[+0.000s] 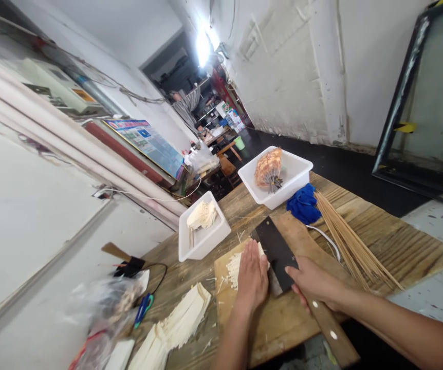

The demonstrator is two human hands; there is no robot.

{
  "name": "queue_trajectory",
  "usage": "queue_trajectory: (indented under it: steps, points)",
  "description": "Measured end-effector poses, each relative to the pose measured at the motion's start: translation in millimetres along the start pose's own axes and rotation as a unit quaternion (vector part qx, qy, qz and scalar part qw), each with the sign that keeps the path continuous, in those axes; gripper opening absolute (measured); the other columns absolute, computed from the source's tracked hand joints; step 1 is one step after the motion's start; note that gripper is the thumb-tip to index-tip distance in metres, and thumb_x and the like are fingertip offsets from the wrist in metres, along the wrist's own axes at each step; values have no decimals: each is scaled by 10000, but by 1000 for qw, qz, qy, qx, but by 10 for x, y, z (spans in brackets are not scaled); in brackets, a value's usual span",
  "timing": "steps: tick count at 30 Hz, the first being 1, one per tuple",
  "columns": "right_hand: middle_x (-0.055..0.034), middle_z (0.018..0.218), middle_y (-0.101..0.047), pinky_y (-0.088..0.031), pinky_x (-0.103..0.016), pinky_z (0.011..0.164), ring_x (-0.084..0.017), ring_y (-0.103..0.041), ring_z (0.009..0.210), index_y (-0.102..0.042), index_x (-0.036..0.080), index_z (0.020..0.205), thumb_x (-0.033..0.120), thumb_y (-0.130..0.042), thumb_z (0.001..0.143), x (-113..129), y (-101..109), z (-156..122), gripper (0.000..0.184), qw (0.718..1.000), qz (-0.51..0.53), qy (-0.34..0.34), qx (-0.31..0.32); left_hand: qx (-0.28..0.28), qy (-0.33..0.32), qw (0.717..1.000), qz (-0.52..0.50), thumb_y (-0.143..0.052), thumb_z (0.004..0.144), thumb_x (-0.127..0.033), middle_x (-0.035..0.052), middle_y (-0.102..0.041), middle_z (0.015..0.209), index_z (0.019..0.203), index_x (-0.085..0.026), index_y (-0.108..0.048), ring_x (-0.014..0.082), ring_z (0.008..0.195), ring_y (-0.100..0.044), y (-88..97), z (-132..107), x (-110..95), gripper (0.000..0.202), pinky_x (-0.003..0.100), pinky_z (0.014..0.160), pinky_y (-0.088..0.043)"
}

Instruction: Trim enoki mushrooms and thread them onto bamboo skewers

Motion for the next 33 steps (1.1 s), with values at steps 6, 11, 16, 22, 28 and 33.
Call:
queue_trajectory:
  steps: [6,11,16,22,28,33]
  points:
    - [83,426,-442,-396,-180,329,-83,-414,307,-402,213,783,215,-306,958,-32,-121,16,199,1000,-8,3,6,-15,8,999,-39,-119,977,-465,121,-205,1561,1482,-74,-243,200,1457,-123,49,5,-2,650,423,1204,-121]
    - [82,406,-427,-403,-205,310,-104,-430,316,-397,213,761,175,-279,945,156,-316,181,222,999,-24,42,-4,-18,24,997,-69,-96,975,-472,133,-199,1562,1485,-58,-224,192,1457,-122,68,-15,22,668,412,1204,-105]
    - [93,425,-451,-408,-208,313,-119,-476,320,-367,231,772,178,-334,918,293,-310,-17,159,993,-60,104,-16,-60,-14,993,-106,-102,977,-482,104,-133,1582,1503,-83,-167,177,1464,-66,264,-98,-137,663,386,1208,-78]
    - [88,449,-488,-397,-217,316,-136,-521,332,-378,235,749,181,-436,841,690,-295,-308,122,975,-119,185,-26,-127,-26,983,-128,-91,982,-460,77,-104,1591,1513,-137,-123,178,1465,-35,692,-159,-324,622,404,1209,-68]
    - [76,441,-481,-418,-244,332,-134,-499,330,-367,241,701,232,-414,822,727,-337,-413,130,976,-133,169,-18,-113,-8,986,-121,-102,972,-493,105,-143,1582,1503,-100,-167,200,1463,-64,774,-233,-323,664,409,1208,-98]
    - [83,476,-487,-411,-234,344,-114,-472,341,-363,241,757,342,-415,823,334,-337,-234,131,985,-86,148,-21,-69,4,993,-93,-135,952,-561,127,-190,1567,1484,-67,-226,226,1460,-106,545,-278,-222,732,427,1205,-115]
Point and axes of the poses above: each hand's wrist, its own z-axis towards the middle knuckle, its own y-axis out of the back of the hand, x = y × z, the point moved 9 cm from there along z, towards the middle knuckle
